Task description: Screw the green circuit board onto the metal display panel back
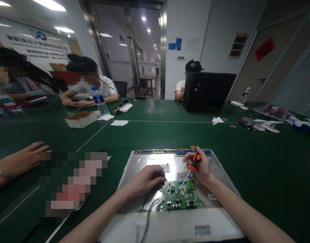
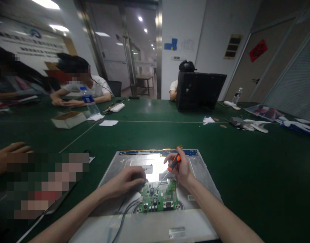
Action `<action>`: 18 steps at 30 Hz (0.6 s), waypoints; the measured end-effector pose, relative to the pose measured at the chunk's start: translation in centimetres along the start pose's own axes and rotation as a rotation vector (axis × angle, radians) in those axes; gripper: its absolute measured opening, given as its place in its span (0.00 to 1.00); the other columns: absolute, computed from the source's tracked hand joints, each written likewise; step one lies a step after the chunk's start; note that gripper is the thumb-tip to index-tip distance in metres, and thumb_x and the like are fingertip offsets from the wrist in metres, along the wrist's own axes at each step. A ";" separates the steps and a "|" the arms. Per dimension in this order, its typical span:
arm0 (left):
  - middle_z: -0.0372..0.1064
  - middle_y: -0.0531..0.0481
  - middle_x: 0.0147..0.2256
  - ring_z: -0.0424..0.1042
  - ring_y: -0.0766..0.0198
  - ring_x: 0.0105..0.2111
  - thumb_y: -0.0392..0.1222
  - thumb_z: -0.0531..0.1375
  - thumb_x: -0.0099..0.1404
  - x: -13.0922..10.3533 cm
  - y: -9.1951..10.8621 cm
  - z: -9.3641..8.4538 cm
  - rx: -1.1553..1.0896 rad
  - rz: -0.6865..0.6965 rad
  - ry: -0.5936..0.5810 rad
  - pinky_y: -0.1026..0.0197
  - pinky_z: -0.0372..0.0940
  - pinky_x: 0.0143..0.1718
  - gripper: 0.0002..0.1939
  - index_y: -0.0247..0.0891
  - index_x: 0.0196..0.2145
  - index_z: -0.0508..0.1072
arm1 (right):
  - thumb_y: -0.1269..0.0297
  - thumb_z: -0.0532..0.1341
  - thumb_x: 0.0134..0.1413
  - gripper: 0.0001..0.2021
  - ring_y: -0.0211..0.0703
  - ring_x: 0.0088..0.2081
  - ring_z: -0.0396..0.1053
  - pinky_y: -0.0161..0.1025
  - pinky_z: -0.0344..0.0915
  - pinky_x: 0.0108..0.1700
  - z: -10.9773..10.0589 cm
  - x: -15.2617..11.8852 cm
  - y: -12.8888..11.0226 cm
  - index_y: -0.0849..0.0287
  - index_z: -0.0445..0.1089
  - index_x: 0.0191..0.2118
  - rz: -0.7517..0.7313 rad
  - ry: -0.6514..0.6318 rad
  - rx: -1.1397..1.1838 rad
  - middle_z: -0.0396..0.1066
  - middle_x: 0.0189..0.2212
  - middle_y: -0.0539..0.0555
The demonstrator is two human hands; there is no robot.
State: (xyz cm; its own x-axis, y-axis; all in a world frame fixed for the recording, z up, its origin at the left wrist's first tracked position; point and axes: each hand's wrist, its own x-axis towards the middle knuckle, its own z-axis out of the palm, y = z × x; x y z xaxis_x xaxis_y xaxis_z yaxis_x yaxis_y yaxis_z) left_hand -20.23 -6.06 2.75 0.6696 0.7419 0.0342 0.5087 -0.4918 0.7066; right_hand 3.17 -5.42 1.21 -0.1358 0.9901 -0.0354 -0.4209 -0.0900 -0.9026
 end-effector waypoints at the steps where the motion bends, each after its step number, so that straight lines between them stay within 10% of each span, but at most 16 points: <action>1: 0.70 0.51 0.31 0.67 0.64 0.33 0.41 0.56 0.66 0.0 0.0 0.0 -0.017 -0.007 -0.020 0.62 0.61 0.36 0.08 0.37 0.32 0.72 | 0.37 0.53 0.48 0.31 0.27 0.10 0.40 0.31 0.36 0.14 0.0 0.0 0.1 0.64 0.72 0.18 0.005 -0.004 0.003 0.47 0.08 0.44; 18: 0.68 0.52 0.30 0.64 0.64 0.31 0.36 0.59 0.60 0.2 -0.1 -0.2 -0.059 -0.042 -0.083 0.63 0.57 0.34 0.04 0.37 0.32 0.75 | 0.38 0.54 0.49 0.30 0.28 0.11 0.41 0.31 0.36 0.15 0.0 0.0 0.3 0.64 0.72 0.20 0.022 -0.031 0.022 0.47 0.07 0.43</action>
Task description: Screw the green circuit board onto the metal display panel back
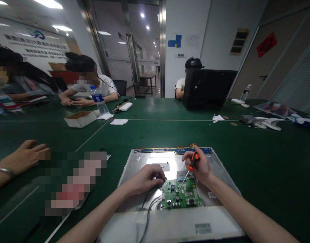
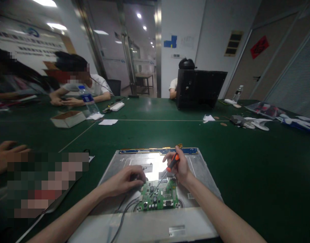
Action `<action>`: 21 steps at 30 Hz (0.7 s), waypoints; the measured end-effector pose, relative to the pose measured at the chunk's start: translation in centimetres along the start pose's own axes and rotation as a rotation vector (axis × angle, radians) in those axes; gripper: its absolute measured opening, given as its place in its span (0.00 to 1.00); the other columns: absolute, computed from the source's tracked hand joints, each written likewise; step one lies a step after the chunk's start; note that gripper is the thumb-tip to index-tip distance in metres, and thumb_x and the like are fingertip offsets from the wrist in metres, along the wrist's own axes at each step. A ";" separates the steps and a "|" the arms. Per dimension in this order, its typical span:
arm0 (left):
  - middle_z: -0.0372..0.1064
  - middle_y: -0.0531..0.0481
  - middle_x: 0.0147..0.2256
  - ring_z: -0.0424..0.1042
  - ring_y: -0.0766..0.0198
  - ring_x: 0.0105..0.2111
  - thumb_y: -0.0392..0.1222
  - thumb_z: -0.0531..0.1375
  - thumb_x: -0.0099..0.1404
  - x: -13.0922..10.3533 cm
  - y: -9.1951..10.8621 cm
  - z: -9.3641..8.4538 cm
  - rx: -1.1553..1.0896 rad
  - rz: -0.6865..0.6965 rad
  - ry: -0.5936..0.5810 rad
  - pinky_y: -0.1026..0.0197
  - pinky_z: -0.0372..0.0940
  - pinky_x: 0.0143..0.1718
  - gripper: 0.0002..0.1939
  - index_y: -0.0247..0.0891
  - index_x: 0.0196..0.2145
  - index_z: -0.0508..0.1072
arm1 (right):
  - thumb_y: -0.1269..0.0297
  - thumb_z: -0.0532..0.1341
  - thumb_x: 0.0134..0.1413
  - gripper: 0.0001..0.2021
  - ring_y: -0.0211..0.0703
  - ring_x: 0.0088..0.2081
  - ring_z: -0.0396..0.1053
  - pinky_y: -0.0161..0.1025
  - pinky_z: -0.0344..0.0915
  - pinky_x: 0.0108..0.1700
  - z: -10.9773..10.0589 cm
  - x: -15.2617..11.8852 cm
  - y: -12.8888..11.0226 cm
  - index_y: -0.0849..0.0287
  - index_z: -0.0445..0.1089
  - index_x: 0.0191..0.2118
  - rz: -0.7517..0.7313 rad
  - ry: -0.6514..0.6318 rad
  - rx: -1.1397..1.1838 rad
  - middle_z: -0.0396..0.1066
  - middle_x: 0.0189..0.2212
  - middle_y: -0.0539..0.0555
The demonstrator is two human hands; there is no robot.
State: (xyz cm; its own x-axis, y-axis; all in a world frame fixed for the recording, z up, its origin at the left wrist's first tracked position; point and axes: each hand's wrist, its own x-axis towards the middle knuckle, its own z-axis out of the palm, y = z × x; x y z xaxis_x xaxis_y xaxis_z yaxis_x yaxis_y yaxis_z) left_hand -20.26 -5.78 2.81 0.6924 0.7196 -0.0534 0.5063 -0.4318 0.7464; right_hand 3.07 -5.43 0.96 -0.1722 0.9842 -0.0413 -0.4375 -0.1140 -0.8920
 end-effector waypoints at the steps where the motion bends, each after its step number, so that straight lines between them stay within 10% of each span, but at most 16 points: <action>1: 0.68 0.52 0.30 0.64 0.64 0.31 0.36 0.59 0.60 0.0 0.0 0.0 -0.002 -0.003 0.002 0.63 0.58 0.34 0.04 0.37 0.32 0.75 | 0.39 0.54 0.49 0.30 0.28 0.10 0.41 0.31 0.36 0.15 0.0 0.0 0.0 0.64 0.72 0.20 0.000 0.000 -0.001 0.47 0.07 0.43; 21: 0.69 0.51 0.30 0.65 0.64 0.32 0.36 0.59 0.61 0.0 -0.1 0.2 -0.006 0.021 0.027 0.62 0.59 0.35 0.05 0.37 0.32 0.75 | 0.41 0.64 0.41 0.24 0.27 0.10 0.41 0.28 0.37 0.13 0.4 0.2 -0.9 0.59 0.63 0.17 -0.044 0.169 0.112 0.48 0.07 0.41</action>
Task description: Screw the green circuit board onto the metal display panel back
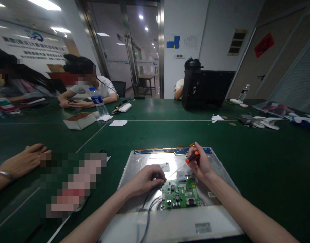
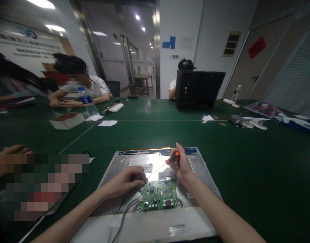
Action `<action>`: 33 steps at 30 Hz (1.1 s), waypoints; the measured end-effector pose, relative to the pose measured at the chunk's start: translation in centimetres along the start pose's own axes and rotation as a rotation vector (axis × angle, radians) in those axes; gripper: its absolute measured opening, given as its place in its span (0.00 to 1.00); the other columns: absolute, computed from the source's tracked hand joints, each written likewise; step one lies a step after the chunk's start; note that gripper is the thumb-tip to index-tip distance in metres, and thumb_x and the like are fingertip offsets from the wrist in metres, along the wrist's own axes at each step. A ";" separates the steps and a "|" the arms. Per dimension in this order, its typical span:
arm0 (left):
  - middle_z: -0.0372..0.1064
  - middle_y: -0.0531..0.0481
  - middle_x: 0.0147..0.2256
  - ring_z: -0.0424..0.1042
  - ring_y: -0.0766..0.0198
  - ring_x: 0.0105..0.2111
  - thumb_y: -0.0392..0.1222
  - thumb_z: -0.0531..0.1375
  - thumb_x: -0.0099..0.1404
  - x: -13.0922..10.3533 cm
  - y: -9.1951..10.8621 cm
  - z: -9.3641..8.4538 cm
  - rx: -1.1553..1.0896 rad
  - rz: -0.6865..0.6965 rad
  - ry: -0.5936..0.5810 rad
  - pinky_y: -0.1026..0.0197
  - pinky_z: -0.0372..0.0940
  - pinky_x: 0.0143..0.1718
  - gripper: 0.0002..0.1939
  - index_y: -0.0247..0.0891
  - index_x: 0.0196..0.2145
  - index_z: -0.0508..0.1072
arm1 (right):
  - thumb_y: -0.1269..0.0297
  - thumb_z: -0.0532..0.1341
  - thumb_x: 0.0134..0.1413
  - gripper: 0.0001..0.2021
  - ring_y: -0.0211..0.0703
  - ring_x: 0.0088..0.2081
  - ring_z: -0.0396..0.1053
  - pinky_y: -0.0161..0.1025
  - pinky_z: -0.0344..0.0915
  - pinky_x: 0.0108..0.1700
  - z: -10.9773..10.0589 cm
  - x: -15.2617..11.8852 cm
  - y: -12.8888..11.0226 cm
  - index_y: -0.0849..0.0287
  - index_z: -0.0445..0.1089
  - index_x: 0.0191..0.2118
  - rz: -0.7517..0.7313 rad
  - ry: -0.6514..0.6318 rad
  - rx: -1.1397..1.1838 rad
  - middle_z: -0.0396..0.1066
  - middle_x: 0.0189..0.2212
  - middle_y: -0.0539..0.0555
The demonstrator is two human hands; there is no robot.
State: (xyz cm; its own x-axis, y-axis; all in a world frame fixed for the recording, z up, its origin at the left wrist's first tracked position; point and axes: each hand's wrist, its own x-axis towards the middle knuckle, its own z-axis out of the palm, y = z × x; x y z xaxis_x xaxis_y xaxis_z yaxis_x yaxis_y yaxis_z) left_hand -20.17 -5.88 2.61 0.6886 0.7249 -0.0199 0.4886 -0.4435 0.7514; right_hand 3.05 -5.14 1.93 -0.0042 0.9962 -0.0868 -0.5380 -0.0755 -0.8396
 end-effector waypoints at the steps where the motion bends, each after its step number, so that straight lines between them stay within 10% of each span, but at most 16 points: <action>1: 0.69 0.51 0.30 0.65 0.64 0.32 0.36 0.59 0.60 0.0 -0.1 0.0 -0.003 0.002 0.001 0.62 0.59 0.35 0.05 0.37 0.32 0.75 | 0.42 0.65 0.40 0.23 0.27 0.11 0.44 0.28 0.40 0.13 0.3 0.0 -0.2 0.58 0.63 0.19 -0.028 0.016 0.013 0.50 0.08 0.41; 11: 0.69 0.52 0.29 0.65 0.64 0.31 0.35 0.59 0.59 -0.1 0.0 -0.1 -0.025 0.034 0.007 0.63 0.59 0.35 0.05 0.37 0.32 0.77 | 0.55 0.71 0.37 0.18 0.32 0.20 0.59 0.30 0.52 0.17 4.5 0.9 0.3 0.59 0.68 0.32 -0.209 0.048 -0.115 0.67 0.21 0.47; 19: 0.71 0.50 0.31 0.67 0.63 0.33 0.37 0.59 0.61 -0.2 0.1 -0.1 -0.040 0.033 0.008 0.62 0.60 0.36 0.05 0.37 0.32 0.76 | 0.57 0.68 0.44 0.21 0.35 0.23 0.64 0.30 0.54 0.16 3.7 -0.8 0.8 0.58 0.65 0.44 -0.370 0.067 -0.308 0.69 0.26 0.48; 27: 0.70 0.51 0.29 0.66 0.63 0.31 0.38 0.60 0.60 -0.1 -0.3 0.2 -0.047 0.003 0.020 0.63 0.60 0.34 0.04 0.36 0.31 0.74 | 0.67 0.60 0.57 0.30 0.38 0.26 0.70 0.34 0.64 0.24 3.3 -2.9 2.5 0.50 0.47 0.61 -0.961 -0.076 -0.917 0.71 0.32 0.49; 33: 0.68 0.52 0.28 0.65 0.64 0.30 0.39 0.61 0.59 0.1 -0.5 0.3 -0.043 -0.007 0.025 0.63 0.59 0.33 0.04 0.36 0.29 0.73 | 0.68 0.59 0.58 0.31 0.40 0.28 0.70 0.36 0.64 0.24 3.3 -3.3 3.1 0.50 0.44 0.63 -1.099 -0.133 -1.050 0.71 0.33 0.52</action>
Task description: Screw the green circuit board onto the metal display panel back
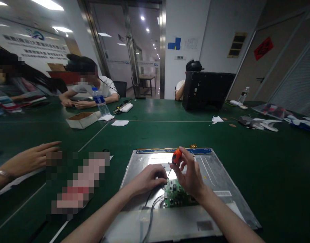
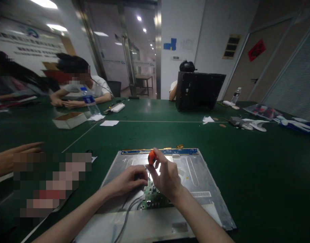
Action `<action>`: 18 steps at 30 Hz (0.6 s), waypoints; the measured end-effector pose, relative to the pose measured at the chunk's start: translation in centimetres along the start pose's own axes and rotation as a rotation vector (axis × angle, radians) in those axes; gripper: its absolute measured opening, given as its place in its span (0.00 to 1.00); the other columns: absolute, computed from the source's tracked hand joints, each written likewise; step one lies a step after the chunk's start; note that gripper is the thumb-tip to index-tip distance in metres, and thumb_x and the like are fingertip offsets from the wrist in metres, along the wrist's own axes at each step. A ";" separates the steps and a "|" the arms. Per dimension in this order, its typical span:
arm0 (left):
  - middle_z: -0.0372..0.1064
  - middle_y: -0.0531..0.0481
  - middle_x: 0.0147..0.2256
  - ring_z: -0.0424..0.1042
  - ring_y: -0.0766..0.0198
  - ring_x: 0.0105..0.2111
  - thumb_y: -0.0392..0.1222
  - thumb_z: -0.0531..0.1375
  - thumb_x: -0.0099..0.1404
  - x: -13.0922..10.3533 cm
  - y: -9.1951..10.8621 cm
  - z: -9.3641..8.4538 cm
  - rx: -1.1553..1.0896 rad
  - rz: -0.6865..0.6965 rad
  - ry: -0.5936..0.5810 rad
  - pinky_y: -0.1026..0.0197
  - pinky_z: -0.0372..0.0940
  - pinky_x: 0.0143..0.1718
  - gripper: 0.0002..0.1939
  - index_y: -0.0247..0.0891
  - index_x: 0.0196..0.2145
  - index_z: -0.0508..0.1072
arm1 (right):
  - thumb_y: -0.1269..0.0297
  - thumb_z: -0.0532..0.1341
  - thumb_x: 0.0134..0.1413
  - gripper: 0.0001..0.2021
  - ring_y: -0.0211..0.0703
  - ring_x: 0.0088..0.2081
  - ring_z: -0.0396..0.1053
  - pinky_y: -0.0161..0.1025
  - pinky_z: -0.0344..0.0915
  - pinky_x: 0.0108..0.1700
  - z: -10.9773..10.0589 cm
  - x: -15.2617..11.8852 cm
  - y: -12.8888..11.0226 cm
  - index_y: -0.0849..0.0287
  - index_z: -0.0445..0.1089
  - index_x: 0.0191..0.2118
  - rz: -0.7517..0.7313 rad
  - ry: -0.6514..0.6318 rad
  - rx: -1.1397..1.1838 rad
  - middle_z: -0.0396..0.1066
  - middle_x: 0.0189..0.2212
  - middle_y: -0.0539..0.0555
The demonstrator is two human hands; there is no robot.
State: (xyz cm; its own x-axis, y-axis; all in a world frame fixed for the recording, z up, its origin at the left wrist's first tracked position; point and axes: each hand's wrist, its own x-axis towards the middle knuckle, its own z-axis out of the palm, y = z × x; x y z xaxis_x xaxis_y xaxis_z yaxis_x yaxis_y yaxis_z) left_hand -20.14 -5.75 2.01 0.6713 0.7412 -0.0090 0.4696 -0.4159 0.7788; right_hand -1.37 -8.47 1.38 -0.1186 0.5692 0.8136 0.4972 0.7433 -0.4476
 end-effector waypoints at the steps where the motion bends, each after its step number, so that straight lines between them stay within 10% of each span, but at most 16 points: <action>1: 0.68 0.52 0.28 0.66 0.64 0.30 0.39 0.61 0.59 0.0 0.0 0.0 -0.001 0.003 -0.003 0.63 0.60 0.33 0.04 0.36 0.29 0.73 | 0.69 0.58 0.58 0.31 0.40 0.28 0.70 0.35 0.64 0.24 0.0 0.0 0.0 0.50 0.45 0.63 0.000 0.003 0.001 0.71 0.33 0.52; 18: 0.68 0.52 0.29 0.65 0.64 0.31 0.36 0.59 0.60 -0.2 0.1 -0.1 0.026 0.014 0.009 0.62 0.59 0.35 0.03 0.36 0.30 0.73 | 0.69 0.58 0.59 0.31 0.38 0.25 0.69 0.34 0.65 0.22 -0.6 0.5 0.1 0.48 0.43 0.63 -0.036 0.055 -0.068 0.71 0.33 0.52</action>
State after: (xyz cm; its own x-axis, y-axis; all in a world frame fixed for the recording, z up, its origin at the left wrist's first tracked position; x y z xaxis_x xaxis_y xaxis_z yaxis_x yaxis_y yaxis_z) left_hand -20.26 -5.88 2.21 0.6728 0.7398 0.0077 0.4749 -0.4398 0.7622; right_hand -0.82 -8.30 2.00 -0.0908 0.5210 0.8487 0.5510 0.7362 -0.3930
